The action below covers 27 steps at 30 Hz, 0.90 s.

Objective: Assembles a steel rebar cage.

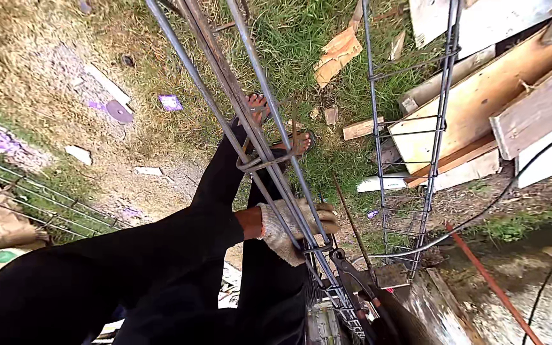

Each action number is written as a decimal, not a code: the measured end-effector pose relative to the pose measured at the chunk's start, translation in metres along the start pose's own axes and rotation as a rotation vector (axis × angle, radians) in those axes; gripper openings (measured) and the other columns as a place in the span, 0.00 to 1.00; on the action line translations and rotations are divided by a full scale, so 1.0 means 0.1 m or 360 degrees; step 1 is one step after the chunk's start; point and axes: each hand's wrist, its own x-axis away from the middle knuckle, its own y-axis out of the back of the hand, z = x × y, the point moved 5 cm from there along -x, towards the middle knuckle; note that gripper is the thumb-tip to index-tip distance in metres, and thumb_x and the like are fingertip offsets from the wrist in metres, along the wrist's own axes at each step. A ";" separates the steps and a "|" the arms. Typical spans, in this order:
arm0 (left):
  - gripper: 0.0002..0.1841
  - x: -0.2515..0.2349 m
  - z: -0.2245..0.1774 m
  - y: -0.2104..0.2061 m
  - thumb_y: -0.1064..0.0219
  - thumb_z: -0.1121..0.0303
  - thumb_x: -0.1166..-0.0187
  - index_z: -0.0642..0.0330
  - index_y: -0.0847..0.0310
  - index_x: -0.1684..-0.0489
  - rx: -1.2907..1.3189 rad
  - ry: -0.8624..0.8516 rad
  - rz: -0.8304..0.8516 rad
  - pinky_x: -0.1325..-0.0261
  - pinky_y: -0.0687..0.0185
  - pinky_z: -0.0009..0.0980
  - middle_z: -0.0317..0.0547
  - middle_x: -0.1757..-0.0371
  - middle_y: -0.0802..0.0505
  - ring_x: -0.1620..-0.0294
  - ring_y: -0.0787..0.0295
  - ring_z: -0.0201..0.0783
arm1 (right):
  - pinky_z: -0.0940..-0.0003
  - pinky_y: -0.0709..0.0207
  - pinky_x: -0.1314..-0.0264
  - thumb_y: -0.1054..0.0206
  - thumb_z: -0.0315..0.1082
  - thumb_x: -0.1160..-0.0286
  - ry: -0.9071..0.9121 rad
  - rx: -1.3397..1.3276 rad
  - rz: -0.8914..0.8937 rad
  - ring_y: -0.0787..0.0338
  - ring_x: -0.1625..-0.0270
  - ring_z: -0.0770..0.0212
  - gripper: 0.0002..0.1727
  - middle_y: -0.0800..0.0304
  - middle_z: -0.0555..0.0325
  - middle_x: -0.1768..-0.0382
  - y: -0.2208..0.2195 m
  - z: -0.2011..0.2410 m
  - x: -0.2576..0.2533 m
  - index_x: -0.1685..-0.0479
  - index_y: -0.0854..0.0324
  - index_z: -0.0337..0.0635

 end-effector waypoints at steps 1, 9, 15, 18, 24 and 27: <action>0.48 0.01 -0.01 -0.02 0.21 0.38 0.48 0.52 0.24 0.20 0.0015 0.0035 0.0001 0.12 0.37 0.51 0.46 0.17 0.20 0.12 0.34 0.49 | 0.48 0.08 0.64 0.11 0.37 0.52 0.0009 0.0186 -0.0060 0.08 0.67 0.52 0.55 0.11 0.48 0.60 0.00 0.00 0.01 0.17 0.39 0.43; 0.48 0.02 -0.02 -0.02 0.21 0.40 0.47 0.56 0.23 0.20 0.0004 -0.0017 -0.0022 0.09 0.42 0.47 0.49 0.17 0.20 0.11 0.35 0.49 | 0.42 0.13 0.65 0.20 0.52 0.38 0.0365 0.1725 -0.0801 0.06 0.59 0.43 0.37 0.08 0.44 0.51 0.22 0.20 0.06 0.30 0.23 0.41; 0.48 0.03 -0.03 -0.02 0.20 0.42 0.47 0.58 0.22 0.21 0.0045 -0.0064 -0.0088 0.10 0.40 0.47 0.51 0.19 0.19 0.13 0.32 0.49 | 0.38 0.18 0.61 0.29 0.39 0.27 0.0650 0.2314 -0.1303 0.09 0.55 0.31 0.15 0.10 0.34 0.48 0.12 0.20 0.04 0.44 0.12 0.47; 0.50 0.03 -0.04 -0.01 0.19 0.40 0.50 0.57 0.23 0.21 0.0025 -0.0020 -0.0026 0.11 0.39 0.47 0.50 0.19 0.19 0.12 0.33 0.49 | 0.37 0.18 0.63 0.28 0.36 0.30 0.0532 0.2365 -0.1314 0.09 0.53 0.31 0.06 0.09 0.37 0.48 0.09 0.17 -0.02 0.59 0.10 0.46; 0.49 0.05 -0.05 -0.03 0.19 0.40 0.49 0.55 0.22 0.22 0.0001 -0.0027 -0.0076 0.12 0.37 0.50 0.49 0.20 0.18 0.12 0.33 0.50 | 0.26 0.25 0.37 0.31 0.37 0.23 0.0594 0.2445 -0.1457 0.11 0.39 0.27 0.10 0.10 0.35 0.40 0.01 0.17 -0.04 0.52 0.08 0.45; 0.48 0.06 -0.05 -0.03 0.20 0.39 0.48 0.55 0.22 0.22 -0.0038 -0.0027 -0.0078 0.12 0.38 0.49 0.49 0.20 0.18 0.12 0.34 0.50 | 0.27 0.24 0.37 0.29 0.36 0.26 0.0593 0.2448 -0.1448 0.10 0.40 0.29 0.08 0.09 0.36 0.42 0.00 0.18 -0.05 0.55 0.08 0.45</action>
